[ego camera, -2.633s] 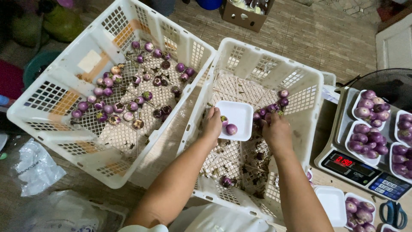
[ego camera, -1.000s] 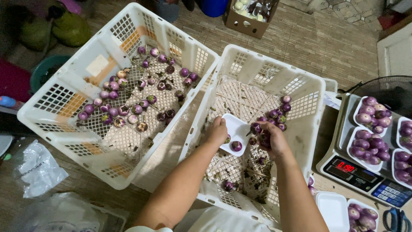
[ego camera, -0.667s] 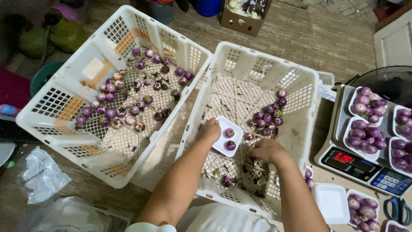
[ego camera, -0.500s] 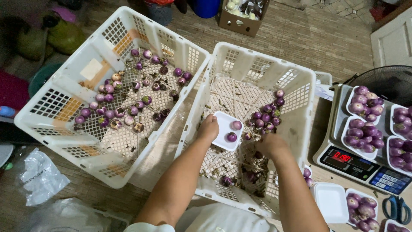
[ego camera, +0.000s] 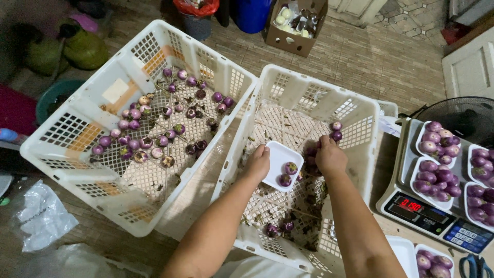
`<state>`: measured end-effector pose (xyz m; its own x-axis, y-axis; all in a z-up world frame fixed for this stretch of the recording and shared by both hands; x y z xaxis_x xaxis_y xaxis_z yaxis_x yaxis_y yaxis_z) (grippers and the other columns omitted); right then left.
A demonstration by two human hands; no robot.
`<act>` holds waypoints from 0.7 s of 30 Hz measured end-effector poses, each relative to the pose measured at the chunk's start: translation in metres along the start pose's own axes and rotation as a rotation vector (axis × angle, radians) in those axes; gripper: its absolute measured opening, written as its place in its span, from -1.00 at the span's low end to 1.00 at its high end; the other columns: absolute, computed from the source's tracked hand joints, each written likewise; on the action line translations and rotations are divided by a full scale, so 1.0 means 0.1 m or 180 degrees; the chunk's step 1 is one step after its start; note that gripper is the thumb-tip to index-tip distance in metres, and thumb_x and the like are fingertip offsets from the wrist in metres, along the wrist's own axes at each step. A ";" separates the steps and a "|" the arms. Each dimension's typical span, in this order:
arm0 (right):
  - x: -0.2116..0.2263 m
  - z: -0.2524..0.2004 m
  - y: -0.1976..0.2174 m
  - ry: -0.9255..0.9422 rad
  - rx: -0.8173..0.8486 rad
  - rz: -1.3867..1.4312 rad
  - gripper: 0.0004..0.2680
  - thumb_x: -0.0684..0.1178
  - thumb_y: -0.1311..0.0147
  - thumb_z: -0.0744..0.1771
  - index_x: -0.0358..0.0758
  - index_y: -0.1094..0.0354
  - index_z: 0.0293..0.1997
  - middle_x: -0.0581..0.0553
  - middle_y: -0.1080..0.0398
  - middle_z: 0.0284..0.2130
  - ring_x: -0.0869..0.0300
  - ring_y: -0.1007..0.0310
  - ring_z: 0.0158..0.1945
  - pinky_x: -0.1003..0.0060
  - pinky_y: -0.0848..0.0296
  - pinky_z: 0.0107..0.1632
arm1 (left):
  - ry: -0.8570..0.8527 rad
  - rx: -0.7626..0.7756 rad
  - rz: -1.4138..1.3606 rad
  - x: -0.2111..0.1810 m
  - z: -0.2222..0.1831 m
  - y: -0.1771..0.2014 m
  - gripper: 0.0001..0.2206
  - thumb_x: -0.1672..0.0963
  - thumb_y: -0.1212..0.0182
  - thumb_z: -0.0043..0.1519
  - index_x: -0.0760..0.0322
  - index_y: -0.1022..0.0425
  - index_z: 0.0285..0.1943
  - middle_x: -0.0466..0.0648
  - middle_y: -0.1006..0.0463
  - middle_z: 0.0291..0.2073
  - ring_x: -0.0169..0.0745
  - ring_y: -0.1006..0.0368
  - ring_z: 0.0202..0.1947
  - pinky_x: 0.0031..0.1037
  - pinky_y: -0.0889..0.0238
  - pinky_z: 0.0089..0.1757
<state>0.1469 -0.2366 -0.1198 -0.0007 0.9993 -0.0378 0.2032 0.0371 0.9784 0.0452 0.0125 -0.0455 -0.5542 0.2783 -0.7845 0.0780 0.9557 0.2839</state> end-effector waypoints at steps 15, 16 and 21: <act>0.99 -0.88 0.85 0.1230 0.0176 0.2332 -0.71 0.04 -0.35 0.20 -0.13 -0.54 -0.04 -0.29 -0.51 -0.26 -0.21 -0.56 -0.09 -0.04 -0.50 -0.03 | 0.0512 0.0020 -0.0245 -0.24 -0.37 0.16 -0.19 -0.29 0.67 0.29 0.06 -0.17 0.53 0.17 -0.26 0.44 0.23 -0.04 0.49 0.04 0.20 0.38; 1.03 -0.89 0.84 0.1217 0.0174 0.2336 -0.71 0.04 -0.35 0.20 -0.13 -0.54 -0.04 -0.29 -0.51 -0.26 -0.21 -0.56 -0.09 -0.04 -0.50 -0.03 | 0.0512 0.0030 -0.0236 -0.20 -0.30 0.13 -0.19 -0.29 0.67 0.29 0.06 -0.17 0.53 0.17 -0.26 0.44 0.23 -0.04 0.49 0.04 0.20 0.38; 1.17 -1.01 0.93 0.1107 0.0680 0.1787 -0.54 0.15 -0.27 0.22 -0.03 -0.37 0.24 -0.26 -0.46 -0.01 -0.22 -0.52 0.08 -0.05 -0.53 0.11 | 0.0510 0.0108 -0.0286 -0.23 -0.32 0.18 -0.17 -0.29 0.65 0.29 0.14 -0.17 0.53 0.17 -0.23 0.45 0.18 0.02 0.52 0.00 0.28 0.41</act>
<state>0.0672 -0.1154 -0.0132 -0.1456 0.8123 0.5648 0.4529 -0.4528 0.7680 0.0332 0.0206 -0.0049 -0.6850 0.1752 -0.7071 0.0485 0.9795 0.1957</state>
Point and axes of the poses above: each hand's wrist, its own z-axis towards the middle knuckle, its own y-axis out of the back of the hand, x = y × z, the point moved 4 cm from there along z, towards the middle knuckle
